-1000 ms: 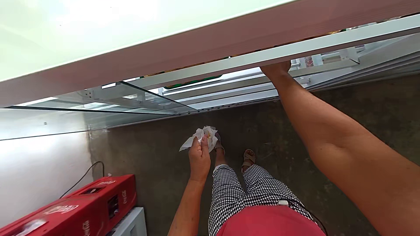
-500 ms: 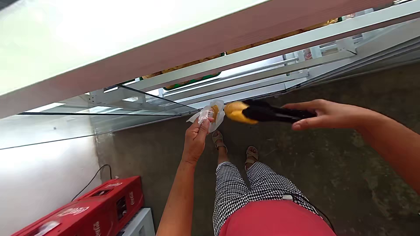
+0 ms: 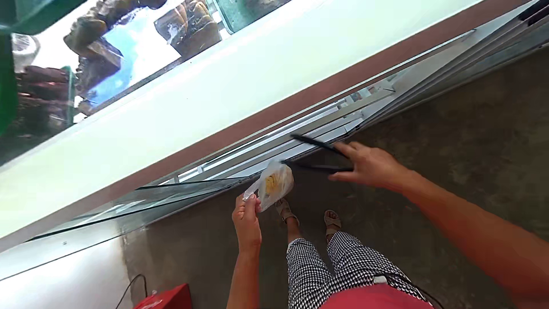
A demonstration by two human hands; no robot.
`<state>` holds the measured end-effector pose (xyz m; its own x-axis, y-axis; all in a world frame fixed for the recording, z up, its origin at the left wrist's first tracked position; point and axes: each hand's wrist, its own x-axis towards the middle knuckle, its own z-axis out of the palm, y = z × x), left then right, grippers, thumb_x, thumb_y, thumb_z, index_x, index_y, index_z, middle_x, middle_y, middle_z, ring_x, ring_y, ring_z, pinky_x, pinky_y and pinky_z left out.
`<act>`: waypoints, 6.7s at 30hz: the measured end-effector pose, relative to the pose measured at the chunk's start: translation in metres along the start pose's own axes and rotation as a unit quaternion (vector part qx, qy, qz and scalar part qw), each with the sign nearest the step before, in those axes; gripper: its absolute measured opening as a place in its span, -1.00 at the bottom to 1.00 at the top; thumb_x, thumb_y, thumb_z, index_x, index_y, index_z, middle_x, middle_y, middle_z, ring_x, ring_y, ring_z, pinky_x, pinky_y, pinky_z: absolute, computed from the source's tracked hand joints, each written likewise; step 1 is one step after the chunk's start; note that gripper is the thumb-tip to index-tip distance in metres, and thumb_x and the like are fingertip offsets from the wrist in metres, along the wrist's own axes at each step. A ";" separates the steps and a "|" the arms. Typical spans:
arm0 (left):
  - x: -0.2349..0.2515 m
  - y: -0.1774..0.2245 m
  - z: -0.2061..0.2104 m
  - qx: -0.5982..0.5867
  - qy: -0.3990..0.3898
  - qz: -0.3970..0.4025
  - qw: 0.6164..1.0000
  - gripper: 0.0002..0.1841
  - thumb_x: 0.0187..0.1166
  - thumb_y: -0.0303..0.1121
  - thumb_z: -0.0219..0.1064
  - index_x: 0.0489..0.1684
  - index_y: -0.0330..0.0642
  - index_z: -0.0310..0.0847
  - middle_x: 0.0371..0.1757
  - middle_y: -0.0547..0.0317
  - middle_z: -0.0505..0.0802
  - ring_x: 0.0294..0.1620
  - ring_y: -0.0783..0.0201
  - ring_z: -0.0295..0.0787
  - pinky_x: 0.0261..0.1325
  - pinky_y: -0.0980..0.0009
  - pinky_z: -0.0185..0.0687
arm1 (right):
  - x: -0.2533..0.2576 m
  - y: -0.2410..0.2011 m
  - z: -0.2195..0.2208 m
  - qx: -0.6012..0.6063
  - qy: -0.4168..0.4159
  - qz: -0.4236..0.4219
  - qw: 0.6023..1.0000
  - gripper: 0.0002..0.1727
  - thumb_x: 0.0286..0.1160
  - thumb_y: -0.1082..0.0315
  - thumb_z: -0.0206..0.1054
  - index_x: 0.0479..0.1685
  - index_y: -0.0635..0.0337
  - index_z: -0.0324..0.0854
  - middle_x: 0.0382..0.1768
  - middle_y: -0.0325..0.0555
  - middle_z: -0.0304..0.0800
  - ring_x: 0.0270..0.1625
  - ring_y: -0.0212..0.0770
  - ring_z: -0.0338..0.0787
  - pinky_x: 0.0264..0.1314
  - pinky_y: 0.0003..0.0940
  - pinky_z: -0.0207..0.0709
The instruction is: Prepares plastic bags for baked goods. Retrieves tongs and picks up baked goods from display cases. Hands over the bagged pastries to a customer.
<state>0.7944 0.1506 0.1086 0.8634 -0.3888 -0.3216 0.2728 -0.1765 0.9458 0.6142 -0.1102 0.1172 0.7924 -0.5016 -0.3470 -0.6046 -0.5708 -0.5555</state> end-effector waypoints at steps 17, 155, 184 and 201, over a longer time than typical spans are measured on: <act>0.011 -0.029 -0.024 0.107 -0.017 0.051 0.993 -0.76 0.63 -0.50 0.05 -0.32 -0.32 0.66 -0.01 0.21 0.71 -0.16 0.59 0.66 -0.05 0.67 0.60 | 0.148 0.044 -0.020 -0.005 0.145 0.155 0.977 -0.15 0.50 -0.16 0.46 0.48 0.47 0.48 0.37 0.58 0.58 0.39 0.56 0.61 0.30 0.56 0.37; -0.141 0.181 -0.105 -0.308 0.008 0.154 0.939 -0.58 0.83 -0.41 -0.10 -0.24 -0.31 0.74 -0.30 0.01 0.88 -0.40 0.34 0.83 -0.28 0.47 0.79 | 0.070 -0.258 -0.179 -0.151 0.130 -0.252 0.947 0.05 0.38 -0.28 0.49 0.58 0.50 0.36 0.40 0.58 0.49 0.54 0.58 0.41 0.40 0.57 0.27; -0.168 0.193 0.041 -0.195 -0.256 0.159 0.933 -0.59 0.85 -0.17 -0.02 -0.25 -0.08 0.77 -0.49 0.22 0.87 -0.47 0.39 0.85 -0.33 0.42 0.83 | -0.129 -0.180 -0.100 0.158 0.239 -0.572 0.769 -0.77 0.64 0.39 0.20 0.05 0.30 0.70 0.06 0.13 0.77 0.23 -0.05 0.72 0.34 -0.23 0.58; -0.136 0.365 0.165 0.370 -0.050 0.748 0.548 -0.85 0.55 -0.60 0.31 -0.43 -0.49 0.69 -0.16 -0.22 0.85 -0.14 0.07 0.85 -0.01 0.35 0.73 | -0.113 -0.173 -0.315 0.490 -0.010 -0.333 0.806 -0.84 0.68 0.59 0.00 -0.08 0.24 0.48 -0.56 -0.31 0.59 -0.51 -0.45 0.66 -0.31 -0.57 0.64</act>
<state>0.7063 -0.0101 0.4904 -0.1533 -0.6404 0.7526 -0.9882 0.1042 -0.1126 0.6039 -0.1591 0.4904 0.9222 -0.2798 0.2670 0.3005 0.0837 -0.9501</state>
